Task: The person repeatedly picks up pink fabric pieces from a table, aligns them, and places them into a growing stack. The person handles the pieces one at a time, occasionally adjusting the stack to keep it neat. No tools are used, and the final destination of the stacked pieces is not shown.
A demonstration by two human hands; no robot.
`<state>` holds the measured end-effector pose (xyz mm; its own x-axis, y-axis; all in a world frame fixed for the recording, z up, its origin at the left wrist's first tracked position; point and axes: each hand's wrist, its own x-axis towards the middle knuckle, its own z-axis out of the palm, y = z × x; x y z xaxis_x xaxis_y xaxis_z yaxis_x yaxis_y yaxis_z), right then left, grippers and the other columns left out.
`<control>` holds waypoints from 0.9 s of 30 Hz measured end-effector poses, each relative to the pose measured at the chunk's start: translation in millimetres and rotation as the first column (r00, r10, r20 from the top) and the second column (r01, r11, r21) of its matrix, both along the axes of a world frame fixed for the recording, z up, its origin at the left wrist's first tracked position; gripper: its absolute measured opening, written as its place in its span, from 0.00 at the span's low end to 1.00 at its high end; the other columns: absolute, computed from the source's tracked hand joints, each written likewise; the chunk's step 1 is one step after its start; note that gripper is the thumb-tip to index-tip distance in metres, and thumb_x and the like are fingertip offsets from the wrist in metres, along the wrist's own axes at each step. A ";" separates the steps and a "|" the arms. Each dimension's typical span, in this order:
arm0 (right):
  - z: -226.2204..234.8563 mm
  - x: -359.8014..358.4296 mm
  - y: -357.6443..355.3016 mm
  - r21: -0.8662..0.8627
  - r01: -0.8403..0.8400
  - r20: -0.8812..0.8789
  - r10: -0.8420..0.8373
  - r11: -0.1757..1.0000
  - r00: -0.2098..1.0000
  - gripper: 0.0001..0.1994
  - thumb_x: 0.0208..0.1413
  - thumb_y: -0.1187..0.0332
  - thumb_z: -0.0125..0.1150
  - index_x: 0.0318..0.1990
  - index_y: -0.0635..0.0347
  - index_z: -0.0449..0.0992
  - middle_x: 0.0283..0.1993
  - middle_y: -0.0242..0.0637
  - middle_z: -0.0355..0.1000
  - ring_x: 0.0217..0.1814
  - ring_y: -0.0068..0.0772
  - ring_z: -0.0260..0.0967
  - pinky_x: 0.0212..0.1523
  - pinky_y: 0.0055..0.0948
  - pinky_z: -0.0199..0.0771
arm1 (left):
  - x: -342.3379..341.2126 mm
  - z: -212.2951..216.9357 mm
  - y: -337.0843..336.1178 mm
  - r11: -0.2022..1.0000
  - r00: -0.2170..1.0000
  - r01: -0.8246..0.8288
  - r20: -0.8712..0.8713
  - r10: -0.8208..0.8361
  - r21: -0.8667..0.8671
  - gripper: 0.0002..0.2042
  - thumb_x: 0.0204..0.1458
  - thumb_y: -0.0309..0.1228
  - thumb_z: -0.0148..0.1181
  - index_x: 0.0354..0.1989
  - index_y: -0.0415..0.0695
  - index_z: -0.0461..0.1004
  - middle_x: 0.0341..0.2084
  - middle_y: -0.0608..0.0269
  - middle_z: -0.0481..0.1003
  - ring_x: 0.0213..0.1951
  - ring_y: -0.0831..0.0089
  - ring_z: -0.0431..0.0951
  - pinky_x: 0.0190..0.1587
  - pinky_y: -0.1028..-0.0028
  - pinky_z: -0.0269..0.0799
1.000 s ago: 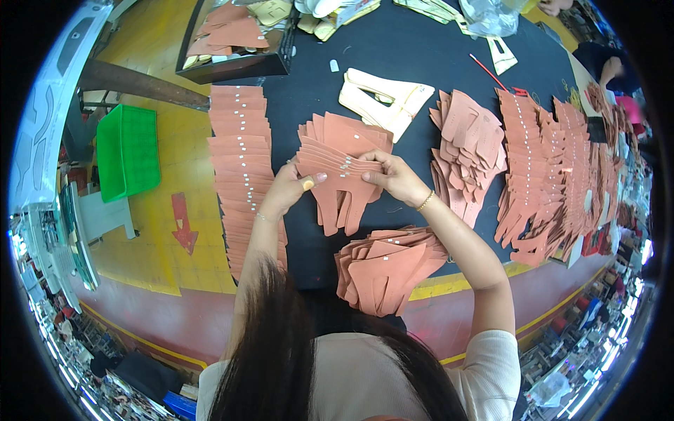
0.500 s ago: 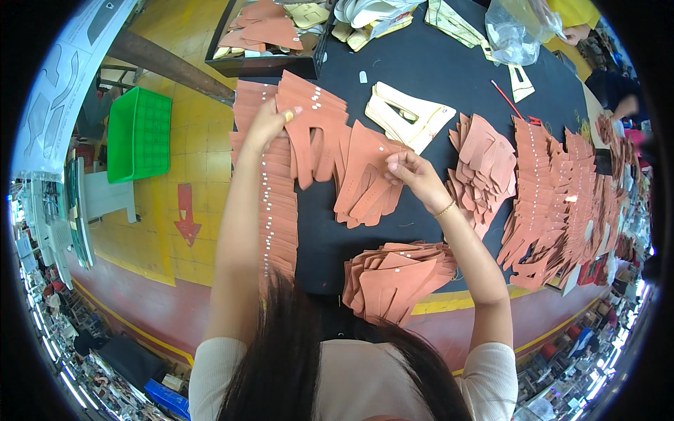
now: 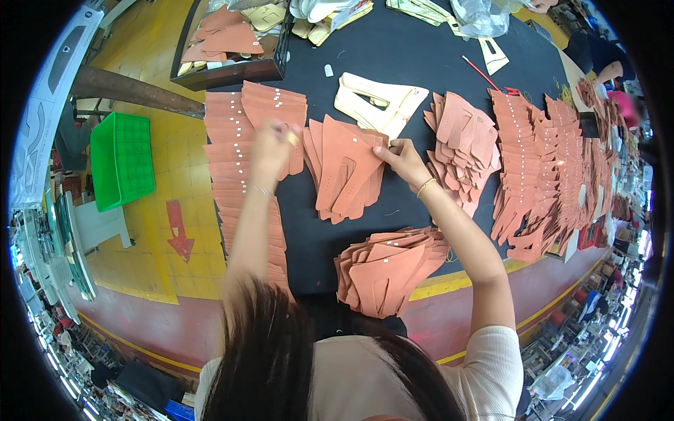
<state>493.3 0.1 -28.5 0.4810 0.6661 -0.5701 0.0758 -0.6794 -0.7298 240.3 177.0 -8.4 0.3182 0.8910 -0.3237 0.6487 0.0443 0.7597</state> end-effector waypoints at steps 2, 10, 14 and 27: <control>4.8 -1.7 6.2 -0.060 0.019 -0.182 -0.029 0.998 0.983 0.38 0.49 0.47 0.72 0.55 0.73 0.66 0.51 0.48 0.71 0.50 0.35 0.70 0.51 0.32 0.71 | 7.0 -5.4 -44.4 0.981 0.986 0.146 -0.065 -0.155 -0.127 0.25 0.52 0.45 0.65 0.46 0.34 0.70 0.48 0.40 0.73 0.50 0.50 0.75 0.51 0.59 0.71; 17.8 -40.4 11.5 -0.034 0.080 -0.446 -0.086 0.996 0.891 0.29 0.49 0.60 0.75 0.53 0.72 0.73 0.48 0.46 0.77 0.47 0.35 0.77 0.48 0.31 0.78 | 14.4 -37.3 -88.3 0.957 0.997 -0.067 0.026 0.077 -0.282 0.26 0.52 0.36 0.66 0.52 0.30 0.66 0.41 0.44 0.74 0.42 0.58 0.76 0.46 0.64 0.73; 28.5 -42.8 3.0 0.065 0.076 -0.554 -0.027 0.995 0.832 0.36 0.47 0.69 0.75 0.63 0.64 0.64 0.56 0.41 0.73 0.56 0.30 0.72 0.57 0.30 0.73 | 10.7 -27.3 -86.6 0.887 0.970 -0.033 0.198 0.139 -0.460 0.23 0.54 0.31 0.64 0.53 0.32 0.64 0.43 0.49 0.73 0.43 0.64 0.76 0.46 0.66 0.74; 39.8 14.6 -53.4 0.097 0.185 -0.560 -0.100 0.978 0.822 0.37 0.55 0.67 0.69 0.69 0.63 0.54 0.63 0.40 0.66 0.63 0.32 0.65 0.65 0.30 0.63 | 76.4 -0.5 -114.1 0.964 0.978 0.151 0.174 -0.113 -0.220 0.39 0.48 0.29 0.69 0.67 0.41 0.51 0.55 0.40 0.63 0.53 0.53 0.72 0.55 0.61 0.71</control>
<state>507.9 -53.3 11.3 0.2115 0.7079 -0.6739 -0.4562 -0.5383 -0.7087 316.7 62.9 -8.9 0.4918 0.7447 -0.4512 0.5328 0.1524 0.8324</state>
